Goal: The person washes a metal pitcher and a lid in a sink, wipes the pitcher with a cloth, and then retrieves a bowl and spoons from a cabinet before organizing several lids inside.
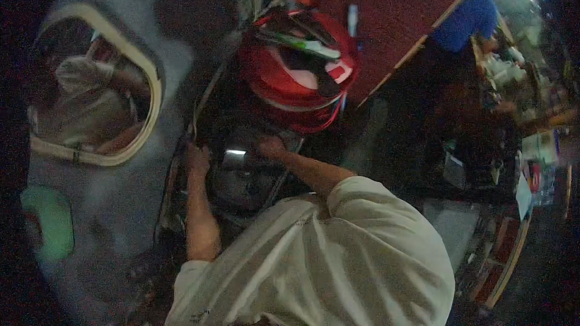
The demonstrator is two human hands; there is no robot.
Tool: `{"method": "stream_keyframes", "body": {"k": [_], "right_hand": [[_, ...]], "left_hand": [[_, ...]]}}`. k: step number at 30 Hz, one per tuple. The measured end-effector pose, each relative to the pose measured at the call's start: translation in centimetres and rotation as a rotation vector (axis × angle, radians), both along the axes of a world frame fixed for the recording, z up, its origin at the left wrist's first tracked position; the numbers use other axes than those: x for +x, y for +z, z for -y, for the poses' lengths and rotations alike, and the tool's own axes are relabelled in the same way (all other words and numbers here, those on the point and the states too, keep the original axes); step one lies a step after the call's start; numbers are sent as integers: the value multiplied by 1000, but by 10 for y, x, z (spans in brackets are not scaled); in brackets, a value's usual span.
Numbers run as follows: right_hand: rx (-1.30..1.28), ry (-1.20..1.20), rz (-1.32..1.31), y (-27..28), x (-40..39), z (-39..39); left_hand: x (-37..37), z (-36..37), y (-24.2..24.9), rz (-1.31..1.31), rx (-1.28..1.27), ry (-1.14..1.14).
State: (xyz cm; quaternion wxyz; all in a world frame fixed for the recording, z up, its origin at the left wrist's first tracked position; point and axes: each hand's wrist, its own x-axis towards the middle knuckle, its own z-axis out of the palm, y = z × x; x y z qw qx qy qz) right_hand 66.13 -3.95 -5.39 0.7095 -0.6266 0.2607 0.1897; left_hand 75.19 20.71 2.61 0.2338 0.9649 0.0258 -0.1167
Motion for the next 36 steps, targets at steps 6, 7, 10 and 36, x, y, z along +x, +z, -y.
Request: {"method": "stream_keyframes", "body": {"k": [6,7,10,36], "right_hand": [[-778,424,230,-42,-5,1],[-779,368,168,-40,-4,2],[-809,377,58,-3,-9,9],[-1274,591,341,135,-28,-26]], "left_hand": [[-15,6,22,-37,-162,-22],[-24,0,15,35,-107,-43],[-40,21,48,11,48,-20],[-121,15,-61,22,-848,341]]}}
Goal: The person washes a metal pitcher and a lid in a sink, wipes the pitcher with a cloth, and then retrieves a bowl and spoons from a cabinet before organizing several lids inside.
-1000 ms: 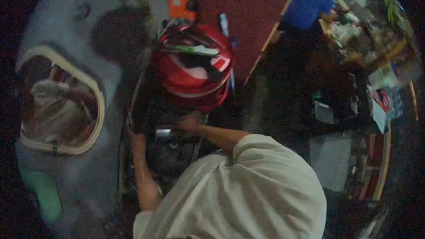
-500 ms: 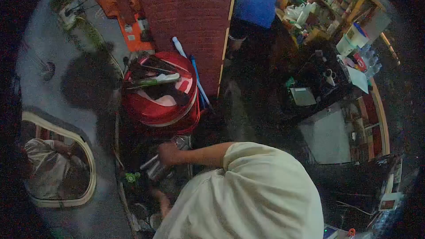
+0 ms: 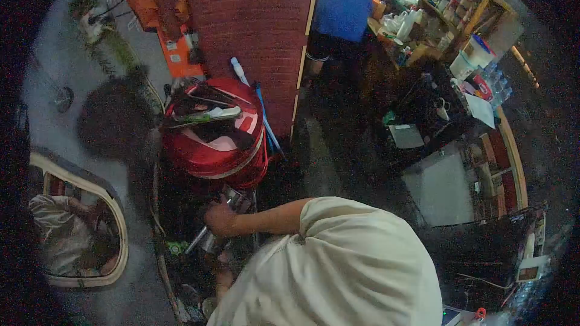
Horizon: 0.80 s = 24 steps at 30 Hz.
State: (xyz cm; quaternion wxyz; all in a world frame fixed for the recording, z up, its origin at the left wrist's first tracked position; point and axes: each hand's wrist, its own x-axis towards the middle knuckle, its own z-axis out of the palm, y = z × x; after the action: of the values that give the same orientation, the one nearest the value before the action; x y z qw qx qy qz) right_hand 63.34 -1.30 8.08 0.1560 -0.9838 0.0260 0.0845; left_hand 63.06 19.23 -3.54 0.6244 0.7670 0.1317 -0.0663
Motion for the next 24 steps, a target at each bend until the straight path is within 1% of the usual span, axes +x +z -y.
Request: {"method": "stream_keyframes", "body": {"k": [3,4,6,7,9,10,12,13,15,16,18,19,20,21,22,23,24], "right_hand": [[25,64,56,17,-9,13],[22,65,55,2,-5,16],[304,-68,168,-36,9,24],[302,-67,170,-30,8,29],[810,-228,-53,-19,4,45],[810,-226,-53,-20,4,47],[896,-347,-128,-27,4,48],[901,-339,-134,-29,2,48],[1261,-369,-141,-39,-2,48],[1270,-351,-164,-49,-1,46],[1539,-466,-161,-74,4,37],[1549,-447,-197,-75,3,32],[1493,-328,-131,-77,-1,30],[1472,-259,-109,-76,2,27],[1452,-191,-85,-72,4,25],[1761,-415,-209,-66,11,22],[1913,-563,-298,-52,11,22]], "left_hand": [[0,1,-2,-8,-38,8],[1,3,-3,-12,-54,13],[0,3,-5,-21,-84,27],[1,4,-5,-22,-103,35],[-1,4,-6,-22,-135,60],[0,6,-6,-17,-164,82],[6,9,-7,-5,-236,135],[8,9,-7,8,-287,172],[17,5,-4,30,-403,251],[18,1,-3,34,-462,287],[19,-10,3,32,-548,354],[16,-14,6,26,-579,390],[15,-20,10,9,-617,411],[14,-27,14,-7,-655,432],[14,-31,22,-20,-644,512],[13,-33,30,-19,-634,561],[13,-34,42,-19,-623,609]]}}
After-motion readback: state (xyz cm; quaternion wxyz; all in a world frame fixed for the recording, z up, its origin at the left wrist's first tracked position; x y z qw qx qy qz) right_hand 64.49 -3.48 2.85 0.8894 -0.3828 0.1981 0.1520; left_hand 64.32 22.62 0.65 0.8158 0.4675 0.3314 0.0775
